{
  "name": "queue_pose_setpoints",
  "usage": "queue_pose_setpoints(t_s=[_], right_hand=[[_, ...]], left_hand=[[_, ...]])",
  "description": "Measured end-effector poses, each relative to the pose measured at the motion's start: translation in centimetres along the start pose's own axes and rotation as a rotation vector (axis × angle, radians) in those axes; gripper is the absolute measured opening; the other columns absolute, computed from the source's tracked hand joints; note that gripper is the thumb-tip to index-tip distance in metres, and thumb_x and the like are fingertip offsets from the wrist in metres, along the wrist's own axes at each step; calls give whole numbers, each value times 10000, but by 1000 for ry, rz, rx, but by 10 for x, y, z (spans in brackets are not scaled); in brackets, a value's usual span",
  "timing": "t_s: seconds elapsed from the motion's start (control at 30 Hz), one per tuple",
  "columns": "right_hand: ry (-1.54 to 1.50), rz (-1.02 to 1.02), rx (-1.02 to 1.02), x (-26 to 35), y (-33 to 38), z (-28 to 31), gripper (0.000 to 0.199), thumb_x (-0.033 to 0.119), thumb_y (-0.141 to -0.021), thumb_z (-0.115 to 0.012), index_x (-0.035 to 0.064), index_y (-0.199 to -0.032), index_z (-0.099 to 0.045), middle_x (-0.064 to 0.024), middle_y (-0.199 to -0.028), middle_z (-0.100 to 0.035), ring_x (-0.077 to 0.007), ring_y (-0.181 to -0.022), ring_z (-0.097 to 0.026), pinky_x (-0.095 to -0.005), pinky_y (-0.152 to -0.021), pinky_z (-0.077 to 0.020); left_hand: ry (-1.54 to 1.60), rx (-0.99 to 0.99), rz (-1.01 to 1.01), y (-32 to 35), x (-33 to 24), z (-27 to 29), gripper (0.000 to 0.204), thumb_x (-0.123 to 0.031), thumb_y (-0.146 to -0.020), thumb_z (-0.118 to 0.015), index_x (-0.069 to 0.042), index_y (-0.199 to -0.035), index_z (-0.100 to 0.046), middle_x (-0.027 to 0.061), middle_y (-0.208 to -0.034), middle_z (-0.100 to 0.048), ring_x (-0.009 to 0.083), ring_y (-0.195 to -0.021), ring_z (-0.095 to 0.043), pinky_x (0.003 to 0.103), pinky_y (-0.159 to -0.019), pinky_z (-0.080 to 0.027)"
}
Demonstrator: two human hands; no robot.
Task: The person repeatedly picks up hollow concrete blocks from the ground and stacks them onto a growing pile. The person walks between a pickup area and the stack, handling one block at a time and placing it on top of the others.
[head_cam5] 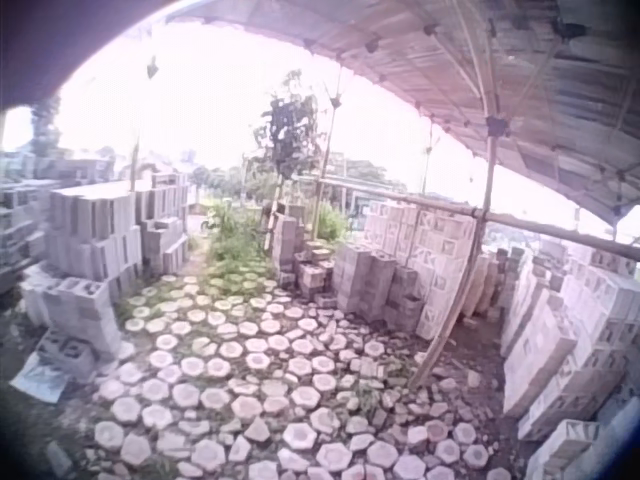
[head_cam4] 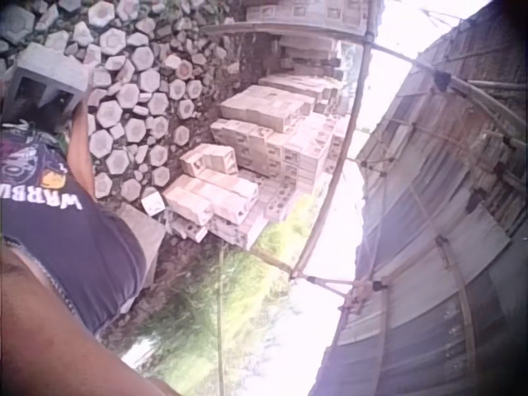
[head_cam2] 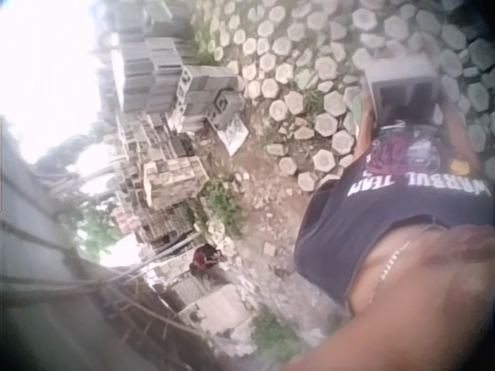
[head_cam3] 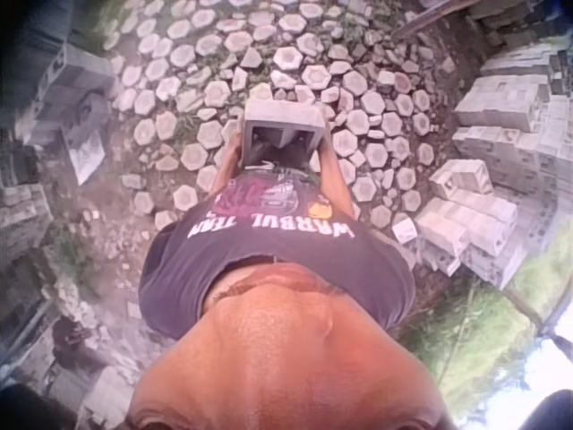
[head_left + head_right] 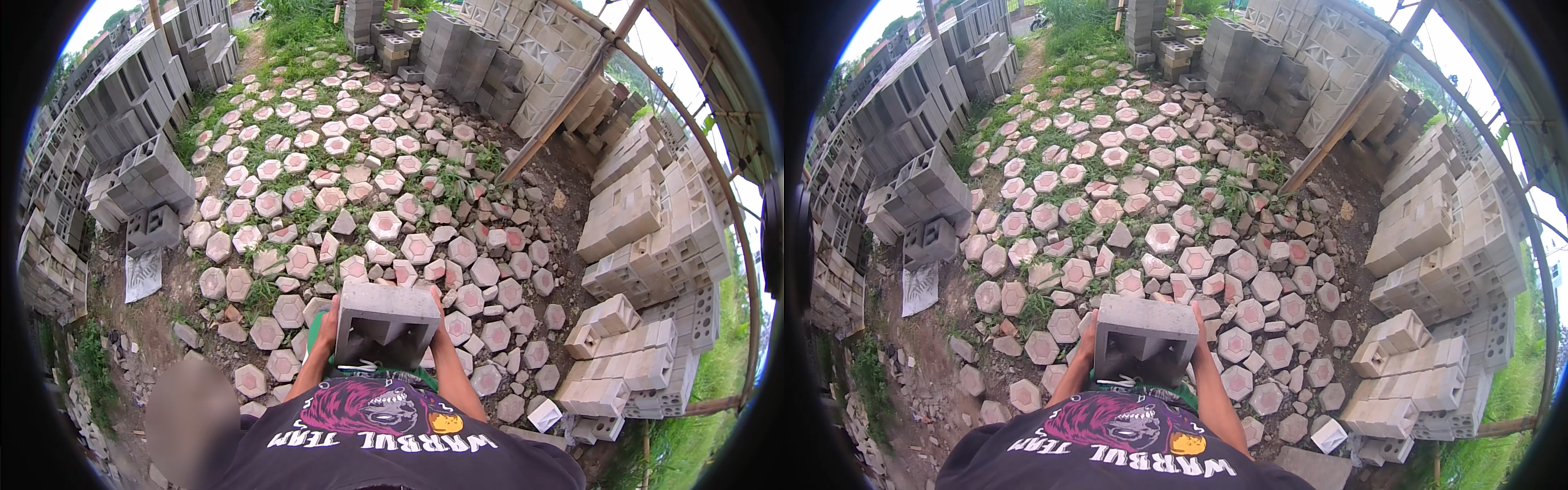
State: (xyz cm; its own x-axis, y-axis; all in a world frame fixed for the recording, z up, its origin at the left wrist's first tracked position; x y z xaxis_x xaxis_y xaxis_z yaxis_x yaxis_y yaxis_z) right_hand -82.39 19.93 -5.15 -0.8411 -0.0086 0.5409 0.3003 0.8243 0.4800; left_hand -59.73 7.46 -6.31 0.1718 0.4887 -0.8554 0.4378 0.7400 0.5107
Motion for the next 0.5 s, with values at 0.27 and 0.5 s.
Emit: queue_pose_setpoints(t_s=[0.27, 0.5], right_hand=[[-9, -115, 64, -11, -158, -126, 592, 550, -936, -424, 16, -1112, -609, -119, -1021, -653, -234, -909, -627, -353, -829, -497], [124, -191, 89, -17, -223, -214, 586, 557, -937, -412, 25, -1064, -622, -105, -1008, -659, -228, -894, -617, -348, -822, -487]], left_hand=[[103, -107, -18, -94, -89, 109, 785, -691, -900, -328, 9, -875, -681, 76, -753, -631, 158, -688, -553, 303, -632, -429], [198, -170, -25, -141, -119, 173, 768, -678, -907, -330, 2, -928, -686, 69, -773, -631, 157, -700, -560, 302, -631, -437]])
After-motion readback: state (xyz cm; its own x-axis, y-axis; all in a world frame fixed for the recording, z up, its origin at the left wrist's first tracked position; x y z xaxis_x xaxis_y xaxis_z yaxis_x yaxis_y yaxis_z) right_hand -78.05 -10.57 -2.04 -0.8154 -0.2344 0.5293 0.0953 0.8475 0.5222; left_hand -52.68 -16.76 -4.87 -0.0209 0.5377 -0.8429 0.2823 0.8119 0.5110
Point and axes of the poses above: each hand's wrist, its own y-axis away from the middle knuckle, its own z-axis out of the back of the hand, x = y × z, the point moved 5 cm from there along -y, towards the middle knuckle
